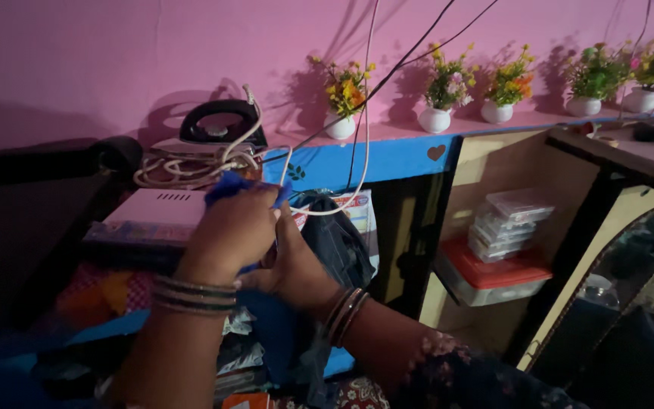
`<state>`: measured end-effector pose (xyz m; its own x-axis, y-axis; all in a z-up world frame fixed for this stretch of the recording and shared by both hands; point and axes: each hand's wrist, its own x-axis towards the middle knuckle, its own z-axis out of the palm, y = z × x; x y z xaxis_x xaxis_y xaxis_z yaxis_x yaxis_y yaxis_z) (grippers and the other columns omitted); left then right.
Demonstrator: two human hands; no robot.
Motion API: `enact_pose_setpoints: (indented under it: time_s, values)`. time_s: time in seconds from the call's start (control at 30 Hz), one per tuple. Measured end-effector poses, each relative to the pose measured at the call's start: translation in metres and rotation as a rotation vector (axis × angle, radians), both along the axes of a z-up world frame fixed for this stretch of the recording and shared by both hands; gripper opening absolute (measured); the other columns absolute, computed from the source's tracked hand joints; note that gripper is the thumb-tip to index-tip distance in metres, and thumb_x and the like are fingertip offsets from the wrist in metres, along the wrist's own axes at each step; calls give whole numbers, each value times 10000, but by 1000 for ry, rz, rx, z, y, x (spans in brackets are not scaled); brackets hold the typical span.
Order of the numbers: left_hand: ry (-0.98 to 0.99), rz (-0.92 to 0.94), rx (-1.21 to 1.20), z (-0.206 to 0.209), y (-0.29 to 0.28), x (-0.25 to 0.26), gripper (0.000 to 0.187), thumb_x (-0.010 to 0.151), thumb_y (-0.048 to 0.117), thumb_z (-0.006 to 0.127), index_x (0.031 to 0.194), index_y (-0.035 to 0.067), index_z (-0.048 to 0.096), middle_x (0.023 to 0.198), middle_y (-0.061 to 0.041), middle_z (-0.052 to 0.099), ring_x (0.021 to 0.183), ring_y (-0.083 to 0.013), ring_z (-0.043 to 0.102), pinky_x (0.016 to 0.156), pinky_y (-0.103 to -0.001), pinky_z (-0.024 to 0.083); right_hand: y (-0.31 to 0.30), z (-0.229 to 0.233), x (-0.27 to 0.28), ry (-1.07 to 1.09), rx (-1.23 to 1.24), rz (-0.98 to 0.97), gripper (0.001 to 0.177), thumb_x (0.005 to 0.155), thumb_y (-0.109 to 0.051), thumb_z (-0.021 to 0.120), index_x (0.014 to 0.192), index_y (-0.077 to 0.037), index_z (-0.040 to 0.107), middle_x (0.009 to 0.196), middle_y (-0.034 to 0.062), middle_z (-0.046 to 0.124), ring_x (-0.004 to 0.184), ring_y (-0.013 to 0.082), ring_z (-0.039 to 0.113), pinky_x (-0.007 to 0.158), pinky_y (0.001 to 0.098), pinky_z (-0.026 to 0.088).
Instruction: The person wipes an iron and a small electronic device with a blue cloth, handling the objects one at a time and turning them over.
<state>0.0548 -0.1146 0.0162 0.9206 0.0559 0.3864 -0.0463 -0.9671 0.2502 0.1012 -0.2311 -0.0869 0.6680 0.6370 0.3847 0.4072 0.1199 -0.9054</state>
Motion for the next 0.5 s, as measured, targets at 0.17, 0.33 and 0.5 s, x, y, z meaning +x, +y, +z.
enact_pose_setpoints:
  time_s: [0.17,0.33,0.5]
  values:
    - [-234,-160,-207,-7,29,-5,332,918,177,586,1227,91,670,1047,-216,722,992,-397,695,835,-489,540,-17,15,-1,-362,83,-45,1335,708,-214,945,1648,-15,18,1626,213,400,1515,301,404,1219,379,349]
    - [-517,332,-165,2,124,-21,357,1002,185,579,1324,56,663,1224,-254,678,1115,-465,641,910,-526,510,-16,5,-2,-280,138,-7,1197,780,-240,903,1645,21,119,1708,242,298,1607,301,264,1288,388,208]
    - [92,659,-133,5,173,-34,453,980,419,606,1251,83,745,1281,-257,684,1184,-476,646,1019,-551,500,-10,1,7,-202,163,24,1157,745,-137,903,1637,-20,175,1716,187,269,1611,294,200,1276,394,195]
